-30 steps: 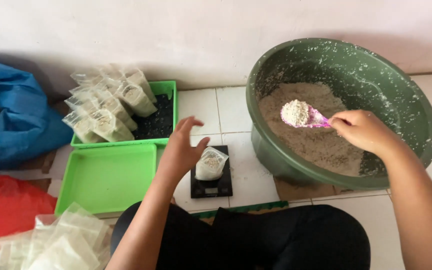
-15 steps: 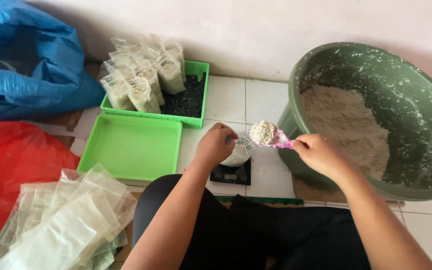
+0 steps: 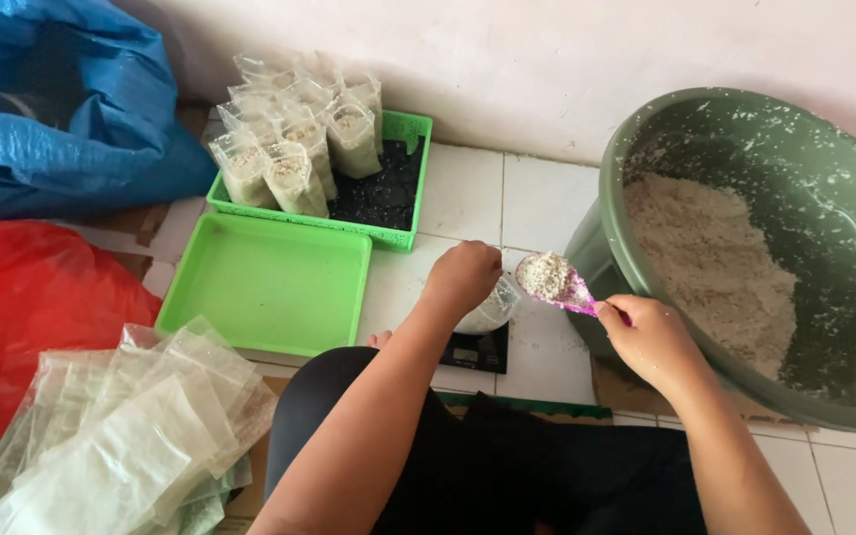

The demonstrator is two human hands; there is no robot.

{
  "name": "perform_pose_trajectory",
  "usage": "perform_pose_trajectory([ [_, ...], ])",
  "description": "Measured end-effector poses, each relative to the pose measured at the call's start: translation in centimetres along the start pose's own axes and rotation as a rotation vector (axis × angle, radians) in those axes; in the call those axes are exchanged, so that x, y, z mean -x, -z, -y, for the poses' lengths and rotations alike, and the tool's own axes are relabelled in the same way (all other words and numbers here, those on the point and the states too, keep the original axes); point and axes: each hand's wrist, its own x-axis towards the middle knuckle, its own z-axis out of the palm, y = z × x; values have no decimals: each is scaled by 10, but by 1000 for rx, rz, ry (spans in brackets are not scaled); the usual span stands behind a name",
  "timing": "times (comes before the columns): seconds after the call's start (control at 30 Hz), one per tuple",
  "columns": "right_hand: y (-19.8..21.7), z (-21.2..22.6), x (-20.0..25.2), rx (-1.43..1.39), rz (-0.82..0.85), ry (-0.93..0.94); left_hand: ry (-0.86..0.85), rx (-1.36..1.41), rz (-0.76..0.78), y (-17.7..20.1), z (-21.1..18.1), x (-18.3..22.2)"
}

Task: Packaging white powder from a large basin into small plastic bags and weighing them on a digital scale.

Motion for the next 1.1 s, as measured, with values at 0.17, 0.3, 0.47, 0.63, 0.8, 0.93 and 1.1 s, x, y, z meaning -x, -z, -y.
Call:
perform_pose_trajectory([
  [0.17, 11, 23, 13, 26, 22, 3, 194, 185, -28, -3, 6, 4],
  [0.3, 6, 16, 6, 50, 24, -2, 359, 362, -96, -6, 2, 17],
  [0.47, -12, -4, -16, 89, 40, 10, 350, 361, -104, 7, -5, 32],
  [0.63, -8, 5, -16, 148, 72, 35, 301, 321, -51, 28, -18, 37],
  [0.8, -4, 18, -24, 278, 88, 82, 213, 240, -87, 22, -16, 35],
  [0.93, -5, 40, -32, 360, 74, 131, 211, 197, -106, 20, -16, 35],
  [1.1, -32, 84, -55, 688, 102, 244, 152, 184, -132, 25, -18, 37],
])
